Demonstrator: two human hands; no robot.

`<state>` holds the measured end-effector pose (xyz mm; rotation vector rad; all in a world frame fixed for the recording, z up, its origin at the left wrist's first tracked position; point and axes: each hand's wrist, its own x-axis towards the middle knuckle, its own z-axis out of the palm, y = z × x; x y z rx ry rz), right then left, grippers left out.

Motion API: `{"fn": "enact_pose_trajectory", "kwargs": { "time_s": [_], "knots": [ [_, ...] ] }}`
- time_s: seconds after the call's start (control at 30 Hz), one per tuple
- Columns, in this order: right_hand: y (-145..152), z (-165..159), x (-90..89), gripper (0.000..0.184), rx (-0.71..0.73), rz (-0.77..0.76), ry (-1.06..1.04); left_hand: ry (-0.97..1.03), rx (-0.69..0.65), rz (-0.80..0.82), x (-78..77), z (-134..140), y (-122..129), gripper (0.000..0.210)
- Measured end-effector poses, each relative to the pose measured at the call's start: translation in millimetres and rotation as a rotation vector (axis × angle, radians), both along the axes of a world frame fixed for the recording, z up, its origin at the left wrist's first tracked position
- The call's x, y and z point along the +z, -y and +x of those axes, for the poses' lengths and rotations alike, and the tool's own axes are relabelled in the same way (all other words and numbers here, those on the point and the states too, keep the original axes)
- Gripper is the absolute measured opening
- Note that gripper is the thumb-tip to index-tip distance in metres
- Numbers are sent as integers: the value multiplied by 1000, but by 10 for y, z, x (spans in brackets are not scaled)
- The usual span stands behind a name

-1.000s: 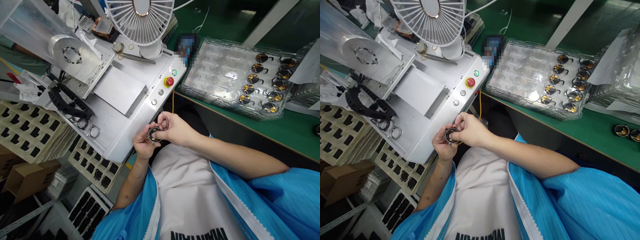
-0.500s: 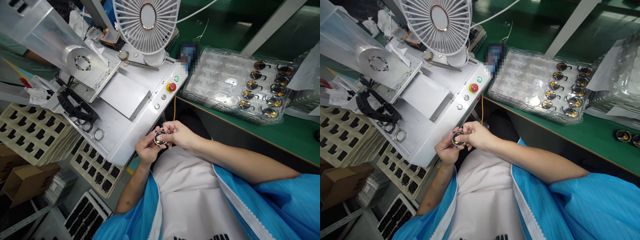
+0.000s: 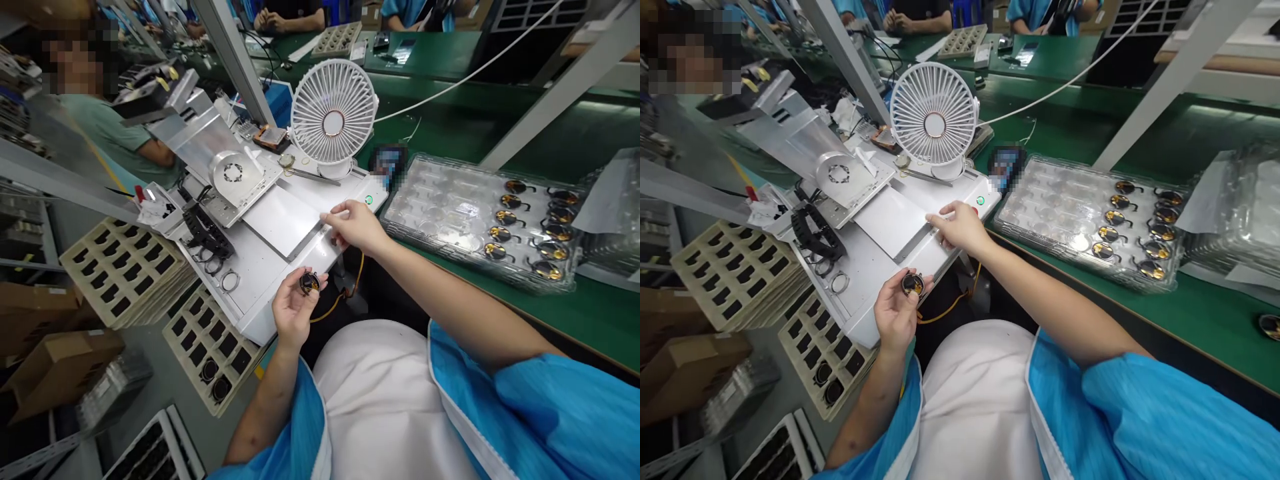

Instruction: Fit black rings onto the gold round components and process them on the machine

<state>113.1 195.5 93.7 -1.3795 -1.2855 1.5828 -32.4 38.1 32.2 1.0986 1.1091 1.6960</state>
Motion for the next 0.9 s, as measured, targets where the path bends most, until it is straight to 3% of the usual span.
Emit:
{"fn": "enact_pose_trajectory", "kwargs": {
  "time_s": [0.07, 0.13, 0.23, 0.33, 0.4, 0.5, 0.9],
  "knots": [
    [-180, -24, 41, 22, -14, 44, 49, -111, 8, 5, 68, -19, -11, 51],
    [-218, -18, 81, 28, 22, 100, 67, -233, 64, 28, 114, -16, -19, 63],
    [-4, 59, 125, 31, 73, 152, -36, -405, 141, 63, 144, 18, -12, 73],
    [380, 180, 126, 40, 240, 75, -157, -516, 181, 75, 141, 61, 5, 78],
    [611, 244, 97, 48, 337, 8, -180, -553, 184, 64, 132, 81, 10, 79],
    [810, 282, 36, 50, 340, -20, -156, -574, 158, 50, 123, 94, 7, 80],
    [829, 329, 42, 45, 342, -17, -152, -586, 174, 128, 175, 143, -25, 69]
  ]
}}
